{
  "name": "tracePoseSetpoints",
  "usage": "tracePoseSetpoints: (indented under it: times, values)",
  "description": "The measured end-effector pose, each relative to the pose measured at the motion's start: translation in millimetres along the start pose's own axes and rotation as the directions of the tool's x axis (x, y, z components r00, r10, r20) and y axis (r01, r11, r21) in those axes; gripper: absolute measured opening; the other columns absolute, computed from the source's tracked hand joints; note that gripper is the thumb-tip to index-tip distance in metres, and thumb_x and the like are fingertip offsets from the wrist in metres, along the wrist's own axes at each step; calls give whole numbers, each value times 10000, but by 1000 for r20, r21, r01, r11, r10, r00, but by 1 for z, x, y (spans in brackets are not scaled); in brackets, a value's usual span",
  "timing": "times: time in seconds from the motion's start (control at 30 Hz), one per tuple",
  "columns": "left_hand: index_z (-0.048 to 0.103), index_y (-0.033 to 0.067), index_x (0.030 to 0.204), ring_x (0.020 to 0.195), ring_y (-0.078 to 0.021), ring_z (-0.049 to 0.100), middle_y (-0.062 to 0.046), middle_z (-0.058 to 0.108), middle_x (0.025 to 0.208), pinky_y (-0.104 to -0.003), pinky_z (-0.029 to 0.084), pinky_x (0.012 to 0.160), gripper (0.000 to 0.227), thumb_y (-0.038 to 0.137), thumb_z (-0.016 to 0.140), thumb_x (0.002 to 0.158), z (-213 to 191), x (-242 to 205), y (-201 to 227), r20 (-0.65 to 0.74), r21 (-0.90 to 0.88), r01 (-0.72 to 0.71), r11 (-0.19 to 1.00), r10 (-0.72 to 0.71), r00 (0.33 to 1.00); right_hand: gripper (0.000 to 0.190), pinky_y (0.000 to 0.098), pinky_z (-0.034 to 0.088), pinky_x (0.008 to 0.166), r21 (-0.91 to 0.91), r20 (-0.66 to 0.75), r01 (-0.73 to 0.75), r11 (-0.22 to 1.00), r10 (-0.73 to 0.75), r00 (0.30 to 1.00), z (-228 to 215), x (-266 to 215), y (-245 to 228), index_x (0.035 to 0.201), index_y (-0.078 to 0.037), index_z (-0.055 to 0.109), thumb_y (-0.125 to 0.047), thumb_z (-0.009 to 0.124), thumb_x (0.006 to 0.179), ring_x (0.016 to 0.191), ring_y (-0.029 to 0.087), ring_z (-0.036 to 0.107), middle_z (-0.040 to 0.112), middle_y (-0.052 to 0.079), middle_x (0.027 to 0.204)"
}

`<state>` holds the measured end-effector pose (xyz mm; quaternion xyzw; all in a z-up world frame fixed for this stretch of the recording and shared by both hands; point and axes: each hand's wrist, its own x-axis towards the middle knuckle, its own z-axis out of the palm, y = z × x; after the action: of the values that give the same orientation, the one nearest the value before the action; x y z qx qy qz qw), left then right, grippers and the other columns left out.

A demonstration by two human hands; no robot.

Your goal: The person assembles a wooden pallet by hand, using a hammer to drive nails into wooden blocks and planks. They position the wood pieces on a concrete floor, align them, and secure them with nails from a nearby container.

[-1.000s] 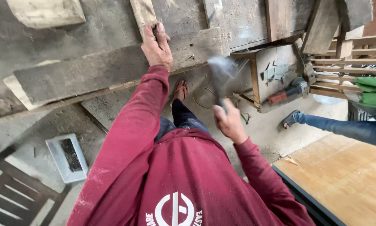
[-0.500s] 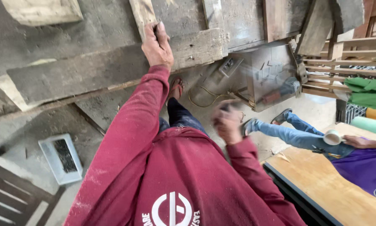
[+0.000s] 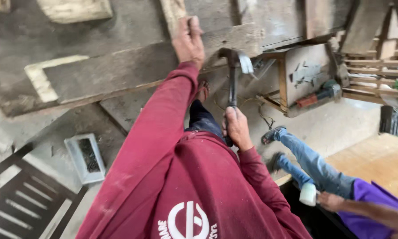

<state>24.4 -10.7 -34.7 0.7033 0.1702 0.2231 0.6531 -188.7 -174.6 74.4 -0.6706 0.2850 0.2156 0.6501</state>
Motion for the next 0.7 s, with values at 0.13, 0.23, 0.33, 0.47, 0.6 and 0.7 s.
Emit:
tracePoseSetpoints:
  times: [0.13, 0.23, 0.33, 0.47, 0.6, 0.7]
  values:
    - [626, 74, 992, 669, -66, 628, 17, 625, 695, -274, 524, 634, 279, 338, 576, 1067, -2, 6, 12, 17, -129, 83, 988, -81, 997, 280, 273, 422, 406, -197, -78, 29, 980, -46, 996, 10, 2, -9, 949, -65, 580, -332, 602, 1031, 448, 102, 502, 543, 8, 619]
    - [621, 60, 925, 636, -65, 515, 22, 561, 710, -271, 450, 543, 342, 371, 620, 1067, -20, -2, 35, 55, -307, 308, 900, -307, 950, 258, 266, 425, 460, -476, -19, 295, 828, -346, 938, 8, 21, -30, 1018, -30, 620, -279, 690, 1029, 534, 82, 527, 570, 3, 690]
    - [597, 77, 906, 495, -59, 399, 39, 491, 676, -244, 302, 410, 338, 389, 619, 1036, -66, -35, 61, 254, -511, 617, 599, -580, 774, 343, 322, 505, 610, -665, 115, 496, 558, -581, 806, 10, 62, -70, 1191, 5, 655, -276, 762, 1027, 669, 164, 613, 665, 114, 829]
    - [606, 107, 968, 466, -43, 396, 64, 445, 634, -241, 289, 375, 230, 333, 600, 1012, -139, -62, 77, 172, -461, 676, 575, -689, 704, 428, 435, 547, 756, -792, 481, 609, -40, -654, 583, 22, 139, -151, 1280, 9, 678, -347, 799, 1075, 861, 346, 700, 737, 202, 1046]
    - [586, 95, 1008, 487, -37, 403, 63, 466, 662, -239, 288, 373, 215, 302, 641, 1013, -191, -74, 67, -249, -425, 561, 711, -687, 683, 515, 474, 521, 715, -868, 487, 479, -130, -409, 771, 26, 219, -199, 1421, -42, 605, -382, 731, 1054, 790, 384, 675, 720, 181, 972]
    - [574, 96, 1011, 486, -46, 394, 49, 499, 714, -243, 305, 384, 238, 283, 717, 972, -213, -76, 55, -441, -481, 450, 752, -651, 617, 435, 441, 529, 849, -686, 705, 665, -295, -496, 507, 29, 249, -208, 1381, 5, 642, -310, 765, 1109, 932, 334, 673, 709, 182, 1022]
